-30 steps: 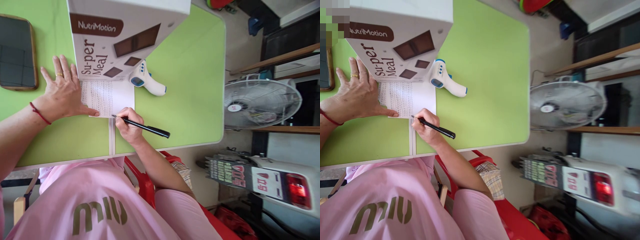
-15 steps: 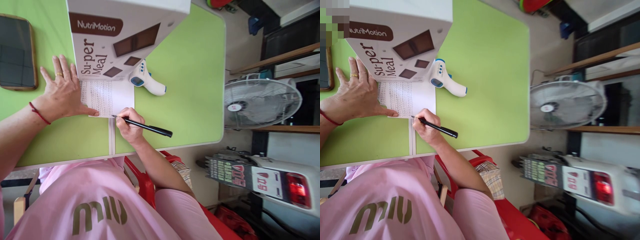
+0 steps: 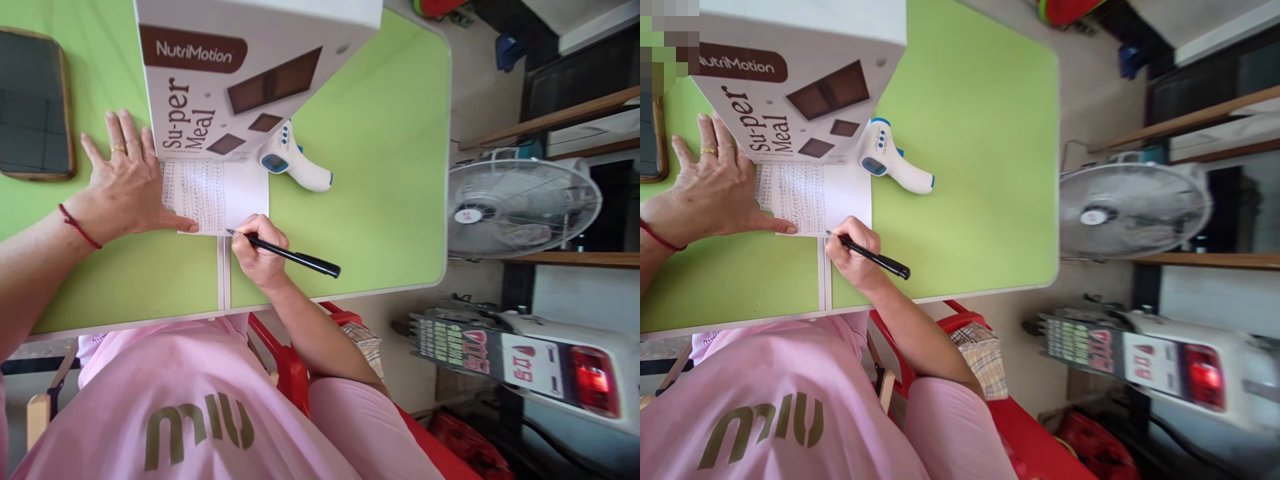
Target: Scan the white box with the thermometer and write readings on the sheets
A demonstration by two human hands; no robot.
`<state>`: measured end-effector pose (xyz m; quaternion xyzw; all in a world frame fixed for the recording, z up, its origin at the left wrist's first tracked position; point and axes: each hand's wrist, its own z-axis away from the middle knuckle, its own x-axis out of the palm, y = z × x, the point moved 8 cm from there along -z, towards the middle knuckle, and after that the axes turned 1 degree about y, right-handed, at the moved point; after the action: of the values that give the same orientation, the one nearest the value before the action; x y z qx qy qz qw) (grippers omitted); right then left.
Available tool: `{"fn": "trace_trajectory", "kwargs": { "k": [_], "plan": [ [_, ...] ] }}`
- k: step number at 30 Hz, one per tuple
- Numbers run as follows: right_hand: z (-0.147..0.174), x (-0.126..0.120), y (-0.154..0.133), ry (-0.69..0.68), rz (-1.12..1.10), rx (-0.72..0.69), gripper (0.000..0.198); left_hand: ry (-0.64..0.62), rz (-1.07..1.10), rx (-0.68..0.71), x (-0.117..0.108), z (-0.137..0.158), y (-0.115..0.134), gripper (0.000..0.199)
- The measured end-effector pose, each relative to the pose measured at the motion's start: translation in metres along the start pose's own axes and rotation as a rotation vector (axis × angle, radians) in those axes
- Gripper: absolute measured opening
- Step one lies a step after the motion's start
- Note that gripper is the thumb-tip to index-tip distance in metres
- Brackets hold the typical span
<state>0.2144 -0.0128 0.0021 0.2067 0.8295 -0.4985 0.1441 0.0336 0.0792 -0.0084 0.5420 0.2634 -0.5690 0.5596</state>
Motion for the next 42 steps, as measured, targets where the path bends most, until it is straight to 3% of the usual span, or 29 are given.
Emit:
{"fn": "trace_trajectory", "kwargs": {
  "k": [9,16,22,27,34,39,42],
  "plan": [
    [-0.001,-0.003,0.001,0.037,-0.045,0.0,0.018,-0.001,-0.07,0.009,-0.002,0.0,0.003,0.155],
    [0.0,0.0,0.002,0.009,-0.012,0.008,0.016,0.057,0.16,0.021,-0.003,-0.001,0.0,0.155],
    [-0.001,0.001,-0.001,-0.011,-0.011,-0.002,0.017,0.029,0.049,0.019,0.0,-0.002,0.0,0.16],
    [-0.001,0.001,0.0,-0.014,-0.022,-0.014,0.018,0.077,0.122,0.043,-0.001,-0.001,-0.002,0.15],
    [0.0,-0.005,0.001,0.075,-0.044,-0.049,0.015,0.041,0.018,0.008,0.0,0.0,-0.002,0.151],
    [0.002,-0.021,0.004,0.225,0.073,-0.031,0.009,0.008,-0.074,0.017,0.001,0.001,-0.001,0.152],
    [-0.005,-0.024,0.01,0.162,0.125,0.046,0.019,0.057,-0.045,0.037,0.0,0.0,-0.004,0.15]
  ]
}}
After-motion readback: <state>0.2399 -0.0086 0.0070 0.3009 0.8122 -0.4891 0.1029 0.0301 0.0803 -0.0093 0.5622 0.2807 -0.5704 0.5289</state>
